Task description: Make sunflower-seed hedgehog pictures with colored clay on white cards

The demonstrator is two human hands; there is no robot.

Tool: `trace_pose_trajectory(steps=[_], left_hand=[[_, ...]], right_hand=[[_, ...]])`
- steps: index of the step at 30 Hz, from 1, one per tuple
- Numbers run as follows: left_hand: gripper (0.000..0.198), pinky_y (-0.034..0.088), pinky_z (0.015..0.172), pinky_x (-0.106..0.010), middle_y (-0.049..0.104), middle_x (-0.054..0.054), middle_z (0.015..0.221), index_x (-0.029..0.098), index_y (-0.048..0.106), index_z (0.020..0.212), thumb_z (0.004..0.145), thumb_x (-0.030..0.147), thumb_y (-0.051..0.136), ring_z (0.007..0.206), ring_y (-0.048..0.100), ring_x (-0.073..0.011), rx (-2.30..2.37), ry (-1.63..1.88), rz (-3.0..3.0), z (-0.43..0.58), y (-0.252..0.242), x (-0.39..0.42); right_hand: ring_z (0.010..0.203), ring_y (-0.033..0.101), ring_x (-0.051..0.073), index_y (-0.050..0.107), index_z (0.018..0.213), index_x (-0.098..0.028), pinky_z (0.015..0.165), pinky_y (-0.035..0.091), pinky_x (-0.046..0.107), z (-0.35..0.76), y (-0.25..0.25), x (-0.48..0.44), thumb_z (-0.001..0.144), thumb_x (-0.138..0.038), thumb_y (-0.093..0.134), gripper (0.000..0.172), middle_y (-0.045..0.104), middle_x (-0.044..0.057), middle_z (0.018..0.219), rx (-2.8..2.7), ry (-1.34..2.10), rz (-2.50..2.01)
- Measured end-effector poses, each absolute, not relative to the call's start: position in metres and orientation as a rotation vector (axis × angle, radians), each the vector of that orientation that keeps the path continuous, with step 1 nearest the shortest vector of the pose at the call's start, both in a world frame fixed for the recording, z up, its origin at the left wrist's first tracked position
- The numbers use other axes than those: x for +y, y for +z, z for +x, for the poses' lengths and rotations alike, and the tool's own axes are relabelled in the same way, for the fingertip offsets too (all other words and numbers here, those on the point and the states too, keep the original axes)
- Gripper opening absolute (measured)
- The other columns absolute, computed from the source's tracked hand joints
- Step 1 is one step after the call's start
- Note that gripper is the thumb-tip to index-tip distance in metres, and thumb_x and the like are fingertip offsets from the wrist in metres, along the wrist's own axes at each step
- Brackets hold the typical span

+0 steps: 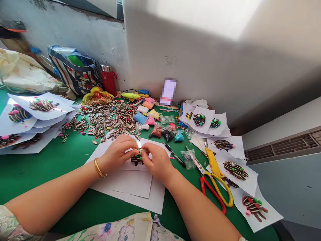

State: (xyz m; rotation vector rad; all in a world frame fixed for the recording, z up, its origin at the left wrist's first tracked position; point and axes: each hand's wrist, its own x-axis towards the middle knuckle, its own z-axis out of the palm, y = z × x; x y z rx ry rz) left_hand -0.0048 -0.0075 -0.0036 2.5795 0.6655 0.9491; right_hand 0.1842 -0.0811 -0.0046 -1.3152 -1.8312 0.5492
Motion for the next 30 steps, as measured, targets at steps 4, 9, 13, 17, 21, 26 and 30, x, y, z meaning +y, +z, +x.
trace_pose_trajectory(steps=[4,9,13,17,21,26,30], left_hand=[[0.016,0.042,0.080,-0.034,0.072,-0.002,0.085,0.021,0.067,0.084,0.091,0.034,0.061,0.083,0.061,-0.0177,0.616,1.013,2.569,-0.0039,-0.0034,-0.0074],[0.015,0.044,0.080,-0.034,0.070,-0.003,0.082,0.021,0.067,0.082,0.091,0.031,0.060,0.083,0.061,-0.0180,0.681,1.051,2.526,-0.0045,-0.0003,-0.0112],[0.017,0.046,0.083,-0.035,0.070,-0.004,0.086,0.021,0.069,0.087,0.092,0.033,0.059,0.088,0.062,-0.0189,0.773,1.104,2.461,-0.0067,-0.0009,-0.0105],[0.020,0.047,0.083,-0.036,0.072,-0.004,0.086,0.022,0.072,0.091,0.091,0.039,0.060,0.088,0.064,-0.0196,0.811,1.119,2.465,-0.0069,-0.0039,-0.0082],[0.022,0.048,0.081,-0.036,0.073,-0.004,0.084,0.023,0.073,0.092,0.090,0.041,0.062,0.085,0.065,-0.0194,0.781,1.138,2.502,-0.0049,-0.0045,-0.0087],[0.016,0.047,0.079,-0.035,0.073,-0.002,0.080,0.023,0.073,0.087,0.090,0.035,0.062,0.082,0.065,-0.0181,0.707,1.116,2.525,-0.0027,-0.0033,-0.0112],[0.017,0.048,0.082,-0.035,0.071,-0.003,0.084,0.022,0.072,0.086,0.090,0.034,0.062,0.085,0.064,-0.0179,0.786,1.143,2.427,-0.0037,-0.0016,-0.0116]], right_hand=[[0.074,0.056,0.015,0.062,0.092,-0.021,0.070,0.043,0.028,0.1836,-0.0033,-0.0809,0.091,-0.022,0.051,0.011,0.065,0.001,0.081,-1.835,0.561,-1.303],[0.070,0.055,0.015,0.060,0.086,-0.022,0.067,0.043,0.028,0.1838,-0.0018,-0.0801,0.089,-0.022,0.052,0.009,0.064,0.001,0.079,-1.801,0.494,-1.347],[0.069,0.055,0.015,0.059,0.093,-0.022,0.067,0.044,0.028,0.1879,-0.0052,-0.0790,0.089,-0.023,0.052,0.008,0.066,0.000,0.079,-1.722,0.456,-1.382],[0.070,0.057,0.015,0.060,0.097,-0.022,0.068,0.045,0.028,0.1894,-0.0067,-0.0785,0.090,-0.026,0.053,0.010,0.067,0.000,0.080,-1.714,0.465,-1.384],[0.072,0.056,0.015,0.061,0.092,-0.022,0.068,0.045,0.028,0.1858,-0.0031,-0.0792,0.090,-0.024,0.053,0.009,0.065,0.001,0.082,-1.759,0.489,-1.354],[0.075,0.057,0.015,0.062,0.090,-0.022,0.070,0.044,0.028,0.1823,-0.0015,-0.0805,0.091,-0.023,0.052,0.010,0.065,0.001,0.082,-1.817,0.520,-1.327],[0.073,0.057,0.016,0.061,0.091,-0.022,0.069,0.045,0.029,0.1876,-0.0042,-0.0789,0.090,-0.024,0.053,0.009,0.066,0.001,0.081,-1.750,0.457,-1.386]])
